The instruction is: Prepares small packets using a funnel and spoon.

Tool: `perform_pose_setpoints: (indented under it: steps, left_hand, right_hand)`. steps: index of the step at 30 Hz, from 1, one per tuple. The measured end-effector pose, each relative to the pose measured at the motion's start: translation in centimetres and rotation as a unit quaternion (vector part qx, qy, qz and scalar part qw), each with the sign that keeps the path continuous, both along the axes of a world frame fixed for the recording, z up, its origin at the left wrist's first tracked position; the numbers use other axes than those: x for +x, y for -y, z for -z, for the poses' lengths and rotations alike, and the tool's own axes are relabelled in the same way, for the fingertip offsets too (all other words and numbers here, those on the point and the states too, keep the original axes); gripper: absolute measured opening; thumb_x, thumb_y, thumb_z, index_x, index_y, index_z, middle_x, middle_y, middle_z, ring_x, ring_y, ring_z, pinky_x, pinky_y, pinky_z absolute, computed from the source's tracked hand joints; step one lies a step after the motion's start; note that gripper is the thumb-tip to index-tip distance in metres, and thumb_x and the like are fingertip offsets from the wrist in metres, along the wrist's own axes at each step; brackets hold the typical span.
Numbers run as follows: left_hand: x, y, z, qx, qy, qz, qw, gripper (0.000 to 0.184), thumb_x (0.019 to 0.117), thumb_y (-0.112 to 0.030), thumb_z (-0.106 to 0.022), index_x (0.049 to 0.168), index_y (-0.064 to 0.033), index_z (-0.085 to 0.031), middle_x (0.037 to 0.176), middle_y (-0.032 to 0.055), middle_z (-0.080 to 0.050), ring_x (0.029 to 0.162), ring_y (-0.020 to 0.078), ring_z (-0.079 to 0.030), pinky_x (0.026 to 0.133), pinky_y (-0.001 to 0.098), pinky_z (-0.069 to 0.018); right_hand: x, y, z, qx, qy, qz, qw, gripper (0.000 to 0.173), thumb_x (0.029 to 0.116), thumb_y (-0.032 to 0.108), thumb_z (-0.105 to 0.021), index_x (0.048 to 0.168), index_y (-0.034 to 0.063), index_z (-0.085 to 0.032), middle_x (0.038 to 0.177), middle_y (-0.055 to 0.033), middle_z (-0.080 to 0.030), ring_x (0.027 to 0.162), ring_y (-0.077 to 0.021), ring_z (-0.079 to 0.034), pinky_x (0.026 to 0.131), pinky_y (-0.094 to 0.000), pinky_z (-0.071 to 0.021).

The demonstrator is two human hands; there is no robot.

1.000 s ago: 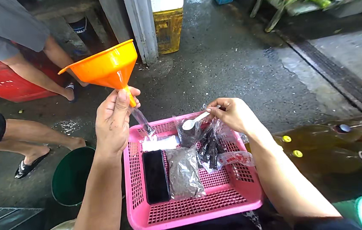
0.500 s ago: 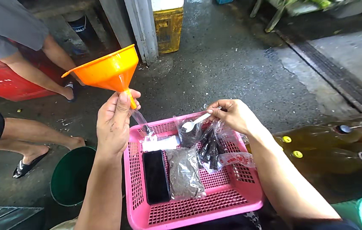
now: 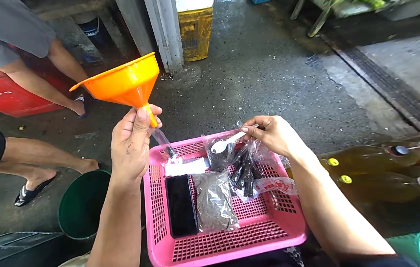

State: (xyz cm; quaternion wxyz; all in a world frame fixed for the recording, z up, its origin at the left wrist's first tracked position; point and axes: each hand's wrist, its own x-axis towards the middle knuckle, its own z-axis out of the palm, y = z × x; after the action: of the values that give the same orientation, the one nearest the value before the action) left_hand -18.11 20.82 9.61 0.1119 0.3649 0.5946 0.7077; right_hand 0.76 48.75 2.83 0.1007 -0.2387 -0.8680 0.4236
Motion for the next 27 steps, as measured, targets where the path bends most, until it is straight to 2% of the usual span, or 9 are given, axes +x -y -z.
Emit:
perform_pose_setpoints:
  steps: [4, 10, 18, 27]
  left_hand:
    - [-0.1, 0.2, 0.1, -0.002, 0.000, -0.003, 1.000, 0.029, 0.1105, -0.030, -0.043, 0.112, -0.0145, -0.067, 0.107, -0.0056, -0.068, 0.095, 0.0070, -0.065, 0.091, 0.0272, -0.0552]
    - [-0.1, 0.1, 0.3, -0.002, 0.004, -0.003, 1.000, 0.029, 0.1104, -0.030, -0.044, 0.112, -0.0142, -0.067, 0.106, -0.0051, -0.067, 0.095, 0.0074, -0.065, 0.091, 0.0274, -0.0551]
    - [-0.2, 0.2, 0.5, 0.001, 0.010, -0.004, 1.000, 0.028, 0.1103, -0.030, -0.044, 0.112, -0.0136, -0.067, 0.107, -0.0047, -0.068, 0.095, 0.0075, -0.065, 0.091, 0.0270, -0.0553]
    - [-0.3, 0.3, 0.7, 0.000, 0.013, -0.008, 1.000, 0.028, 0.1101, -0.030, -0.045, 0.112, -0.0137, -0.068, 0.106, -0.0049, -0.068, 0.094, 0.0071, -0.065, 0.090, 0.0265, -0.0551]
  right_hand:
    - [0.0, -0.3, 0.4, -0.035, -0.013, 0.002, 0.999, 0.012, 0.1006, 0.020, -0.067, 0.095, 0.0138, -0.076, 0.073, 0.0027, -0.074, 0.061, -0.0066, -0.066, 0.061, -0.0280, -0.0550]
    - [-0.2, 0.7, -0.1, 0.044, 0.019, 0.007, 0.999, 0.011, 0.1006, 0.024, -0.068, 0.097, 0.0165, -0.075, 0.074, 0.0045, -0.073, 0.060, -0.0078, -0.064, 0.061, -0.0360, -0.0543]
    - [-0.3, 0.3, 0.5, -0.006, -0.004, -0.021, 1.000, 0.012, 0.1006, 0.023, -0.068, 0.094, 0.0159, -0.076, 0.074, 0.0053, -0.074, 0.061, -0.0056, -0.065, 0.061, -0.0294, -0.0550]
    - [-0.2, 0.1, 0.4, -0.045, -0.007, 0.002, 0.999, 0.011, 0.1003, 0.020, -0.068, 0.096, 0.0141, -0.076, 0.075, 0.0025, -0.075, 0.062, -0.0069, -0.068, 0.061, -0.0277, -0.0571]
